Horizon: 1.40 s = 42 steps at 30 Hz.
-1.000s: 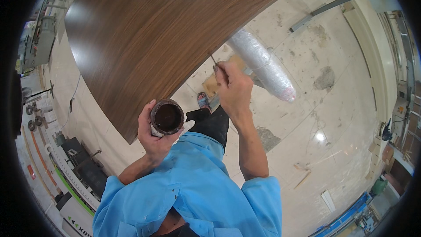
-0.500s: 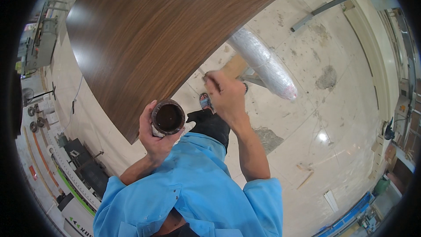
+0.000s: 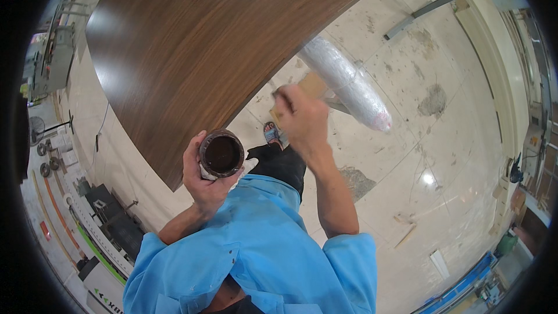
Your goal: The person applies a dark liquid finish to the edges of a large wooden tabletop using a small brush and a cloth. They repeatedly dip the brush into a container, apply the finish along the edges, and wipe the surface with a cloth.
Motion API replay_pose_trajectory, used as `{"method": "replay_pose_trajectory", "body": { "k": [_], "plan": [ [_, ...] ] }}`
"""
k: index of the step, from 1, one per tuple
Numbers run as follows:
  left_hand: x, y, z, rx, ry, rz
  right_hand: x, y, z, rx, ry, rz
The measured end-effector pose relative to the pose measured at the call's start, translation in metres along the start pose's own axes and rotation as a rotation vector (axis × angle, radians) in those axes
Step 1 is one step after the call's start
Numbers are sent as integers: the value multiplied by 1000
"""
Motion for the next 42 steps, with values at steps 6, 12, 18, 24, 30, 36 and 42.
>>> {"method": "replay_pose_trajectory", "body": {
  "k": [6,12,18,24,30,36,42],
  "plan": [
    [2,0,-5,25,-5,-71,6,2,-5,-32,18,-65],
    [2,-1,-7,36,29,-84,3,5,-6,-50,14,-52],
    [2,-1,-7,49,18,-80,5,3,-3,-22,41,-95],
    [2,-2,-6,50,44,-80,2,1,-3,11,-76,-100],
    [2,-1,-6,67,-4,-78,-16,-10,-4,144,-35,46],
    [0,0,-2,6,-28,-58,-29,-29,0,140,24,148],
    [-11,11,5,74,-114,45,-40,-36,-4,225,-91,86]
  ]
}}
Point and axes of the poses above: each hand's wrist, its own x-axis away from the middle knuckle, its own y-axis out of the palm, z = x × y, the point moved 2 cm from there along -x, towards the middle knuckle, and after that the axes turned 13 degrees about -x, right-handed, at the moved point
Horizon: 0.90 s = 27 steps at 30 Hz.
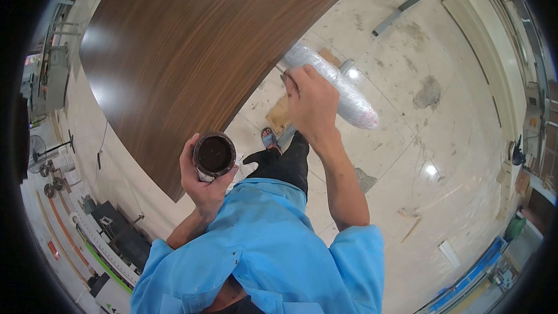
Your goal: The person applies a dark liquid finish to the edges of a large wooden tabletop using a small brush and a cloth. They repeatedly dip the brush into a container, apply the finish along the edges, and wipe the surface with a cloth.
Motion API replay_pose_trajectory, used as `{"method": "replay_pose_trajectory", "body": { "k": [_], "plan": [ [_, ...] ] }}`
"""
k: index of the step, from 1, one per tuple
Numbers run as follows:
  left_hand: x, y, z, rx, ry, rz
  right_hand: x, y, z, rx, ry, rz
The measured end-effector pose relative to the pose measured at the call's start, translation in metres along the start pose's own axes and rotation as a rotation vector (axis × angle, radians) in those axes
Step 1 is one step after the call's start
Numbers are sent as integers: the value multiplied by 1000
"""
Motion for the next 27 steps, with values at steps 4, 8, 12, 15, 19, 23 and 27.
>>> {"method": "replay_pose_trajectory", "body": {
  "k": [4,8,12,15,19,23,27],
  "plan": [
    [-3,9,6,34,-40,2,-17,-11,15,62,65,57],
    [-8,18,11,-9,-42,20,-16,-14,16,8,-53,-8],
    [-14,29,15,2,-67,31,-29,-18,21,61,-71,-47],
    [-18,36,20,5,-70,26,-55,-28,34,92,-24,29],
    [-23,42,23,-46,-70,44,-69,-37,51,67,56,52],
    [-24,45,23,-34,-68,59,-52,-29,42,79,25,1],
    [-26,40,24,-14,12,47,-18,-7,10,2,-112,-145]
  ]
}}
Point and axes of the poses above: each hand's wrist, its own x-axis away from the middle knuckle, its own y-axis out of the palm, z = x × y, the point moved 2 cm from there along -x, towards the middle knuckle, and after that the axes turned 13 degrees about -x, right-handed, at the moved point
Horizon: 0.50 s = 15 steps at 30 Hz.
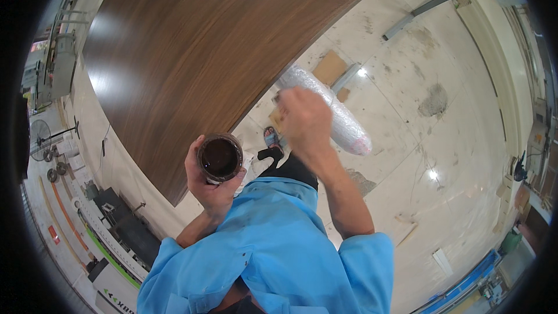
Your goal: The person applies a dark liquid finish to the edges of a large wooden tabletop using a small brush and a cloth. They repeatedly dip the brush into a container, apply the finish along the edges, and wipe the surface with a cloth.
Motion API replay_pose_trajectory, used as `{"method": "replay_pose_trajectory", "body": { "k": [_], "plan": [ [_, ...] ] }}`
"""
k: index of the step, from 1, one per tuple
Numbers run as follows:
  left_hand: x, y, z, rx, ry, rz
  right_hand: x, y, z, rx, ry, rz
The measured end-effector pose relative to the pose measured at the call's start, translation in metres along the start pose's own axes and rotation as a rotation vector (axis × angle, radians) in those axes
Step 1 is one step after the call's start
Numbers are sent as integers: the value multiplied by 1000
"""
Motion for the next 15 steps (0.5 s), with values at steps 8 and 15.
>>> {"method": "replay_pose_trajectory", "body": {
  "k": [8,15],
  "plan": [
    [-4,-29,0,103,-88,103,26,20,-9,-218,205,96],
    [-5,-60,-8,119,-92,154,52,46,-38,-194,111,-43]
  ]
}}
Point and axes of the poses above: each hand's wrist, its own x-axis away from the middle knuckle, its own y-axis out of the palm, z = x × y, the point moved 2 cm from there along -x, towards the middle knuckle, and after that the axes turned 13 degrees about -x, right-handed, at the moved point
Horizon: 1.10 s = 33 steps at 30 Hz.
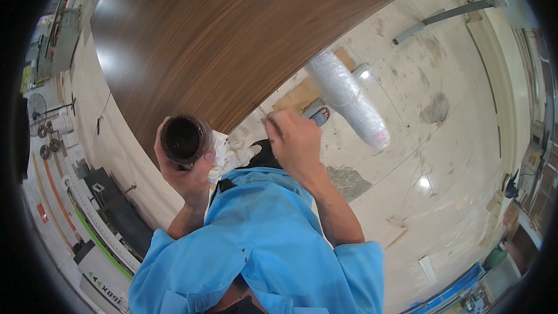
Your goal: The person applies a dark liquid finish to the edges of a large wooden tabletop using a small brush and a cloth. They repeatedly dip the brush into a container, apply the finish along the edges, and wipe the surface with a cloth.
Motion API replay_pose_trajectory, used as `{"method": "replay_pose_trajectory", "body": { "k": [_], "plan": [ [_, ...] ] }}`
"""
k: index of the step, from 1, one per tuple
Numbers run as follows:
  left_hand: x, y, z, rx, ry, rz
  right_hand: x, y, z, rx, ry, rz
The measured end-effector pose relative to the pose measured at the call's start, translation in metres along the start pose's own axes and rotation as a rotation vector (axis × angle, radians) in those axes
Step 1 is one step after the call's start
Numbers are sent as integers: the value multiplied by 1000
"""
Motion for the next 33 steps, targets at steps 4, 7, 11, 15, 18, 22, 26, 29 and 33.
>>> {"method": "replay_pose_trajectory", "body": {
  "k": [4,7,11,15,18,22,26,29,33],
  "plan": [
    [4,-16,-1,11,4,12,7,0,9,-152,230,160],
    [6,-25,-4,36,-4,14,14,12,3,-52,79,-4],
    [8,-38,-8,41,13,3,15,16,-4,-84,22,20],
    [11,-52,-9,-18,26,25,10,17,-2,-77,195,143],
    [11,-58,-10,-11,5,44,25,34,-13,-89,161,12],
    [10,-69,-12,-30,-16,67,42,50,-26,-128,10,-100],
    [11,-82,-15,-17,-53,75,42,48,-18,-131,242,191],
    [11,-87,-17,-17,-35,71,52,62,-25,-107,80,-28],
    [13,-89,-21,-15,-56,80,68,74,-30,-120,-16,-156]
  ]
}}
Point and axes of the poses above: each hand's wrist, its own x-axis away from the middle knuckle, its own y-axis out of the palm, z = x × y, the point moved 2 cm from there along -x, towards the middle knuckle, and after that the axes turned 13 degrees about -x, right-handed, at the moved point
